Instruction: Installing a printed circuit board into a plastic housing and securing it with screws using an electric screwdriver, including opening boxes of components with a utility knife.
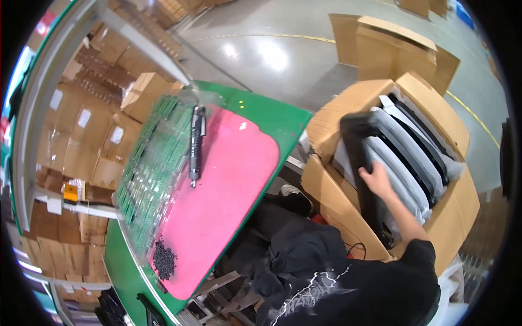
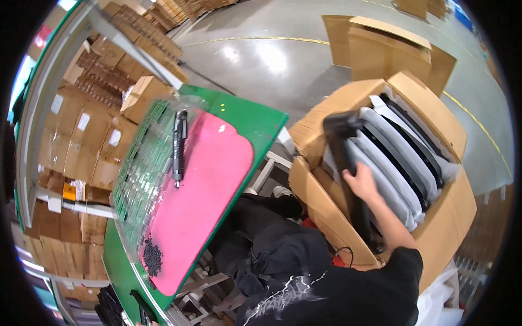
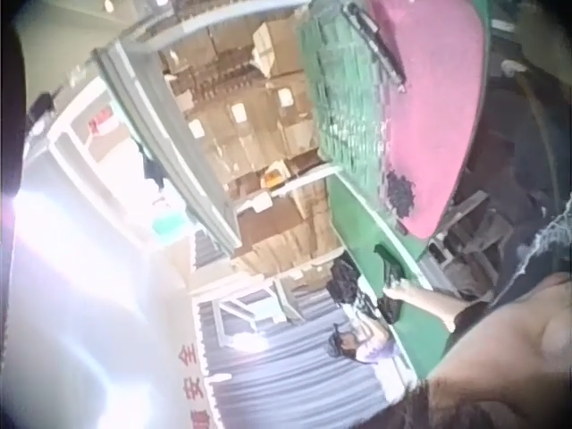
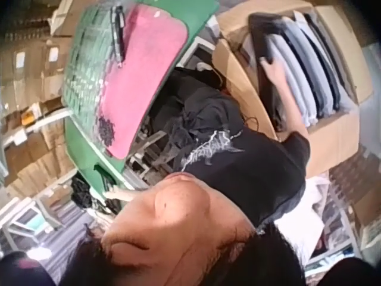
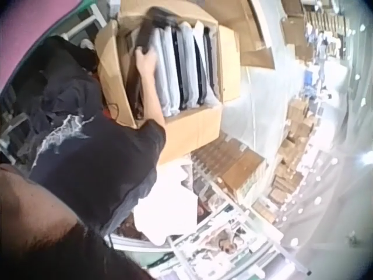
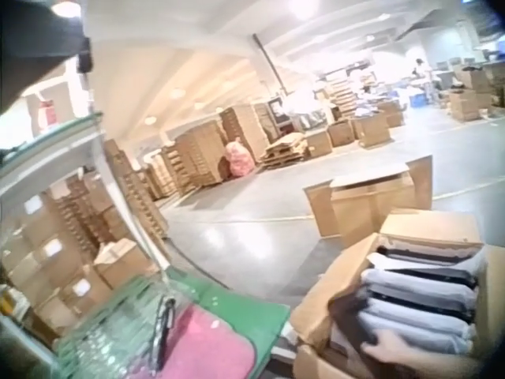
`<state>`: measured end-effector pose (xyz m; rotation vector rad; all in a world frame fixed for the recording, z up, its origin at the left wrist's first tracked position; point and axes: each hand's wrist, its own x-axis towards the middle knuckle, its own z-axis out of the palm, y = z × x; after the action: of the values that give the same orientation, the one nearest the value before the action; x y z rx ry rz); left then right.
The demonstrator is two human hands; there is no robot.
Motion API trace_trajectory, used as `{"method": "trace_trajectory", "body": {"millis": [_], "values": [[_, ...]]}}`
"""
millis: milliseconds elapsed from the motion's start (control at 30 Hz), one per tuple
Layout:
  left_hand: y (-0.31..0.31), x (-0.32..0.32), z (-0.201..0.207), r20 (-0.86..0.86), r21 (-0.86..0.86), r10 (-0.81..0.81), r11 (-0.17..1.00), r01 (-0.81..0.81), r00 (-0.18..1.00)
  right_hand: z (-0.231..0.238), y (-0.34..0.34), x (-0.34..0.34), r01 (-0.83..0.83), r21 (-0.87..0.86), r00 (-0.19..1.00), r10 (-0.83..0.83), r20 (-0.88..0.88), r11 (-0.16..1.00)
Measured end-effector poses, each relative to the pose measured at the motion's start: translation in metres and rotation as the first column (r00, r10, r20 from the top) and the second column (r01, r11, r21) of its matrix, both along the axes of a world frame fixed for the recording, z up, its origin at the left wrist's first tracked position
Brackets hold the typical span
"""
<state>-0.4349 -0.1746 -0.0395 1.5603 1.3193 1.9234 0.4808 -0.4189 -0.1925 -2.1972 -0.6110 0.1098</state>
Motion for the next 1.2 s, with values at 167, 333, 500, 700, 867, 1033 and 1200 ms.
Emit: {"method": "trace_trajectory", "body": {"millis": [167, 333, 500, 700, 867, 1033, 1200], "values": [[0.019, 0.257, 0.091, 0.073, -0.227, -0.108, 0.966, 0.122, 0.991, 0.169, 0.036, -0.001, -0.403, -0.044, 0.875, 0.399, 0.275, 0.914], [0.045, 0.425, 0.121, -0.309, -0.279, -0.455, 0.883, 0.377, 0.835, 0.233, 0.134, -0.065, -0.766, -0.543, 0.001, 0.846, 0.533, 0.343], [0.084, 0.521, 0.103, -0.659, -0.424, -0.651, 0.736, 0.528, 0.377, 0.232, 0.199, -0.139, -0.771, -0.628, -0.350, 0.892, 0.286, -0.101], [0.121, 0.495, 0.068, -0.730, -0.512, -0.647, 0.730, 0.452, 0.218, 0.279, 0.305, -0.173, -0.817, -0.560, -0.278, 0.945, 0.175, -0.137], [0.122, 0.482, 0.071, -0.705, -0.504, -0.690, 0.650, 0.569, 0.165, 0.282, 0.414, -0.141, -0.789, -0.565, -0.029, 0.905, 0.424, 0.240], [0.117, 0.477, 0.078, -0.715, -0.511, -0.680, 0.666, 0.543, 0.161, 0.281, 0.406, -0.158, -0.745, -0.620, -0.238, 0.966, -0.096, -0.245], [0.119, 0.473, 0.072, -0.683, -0.526, -0.709, 0.644, 0.556, 0.175, 0.236, 0.397, -0.156, -0.705, -0.690, -0.338, 0.933, 0.123, -0.164]]}}
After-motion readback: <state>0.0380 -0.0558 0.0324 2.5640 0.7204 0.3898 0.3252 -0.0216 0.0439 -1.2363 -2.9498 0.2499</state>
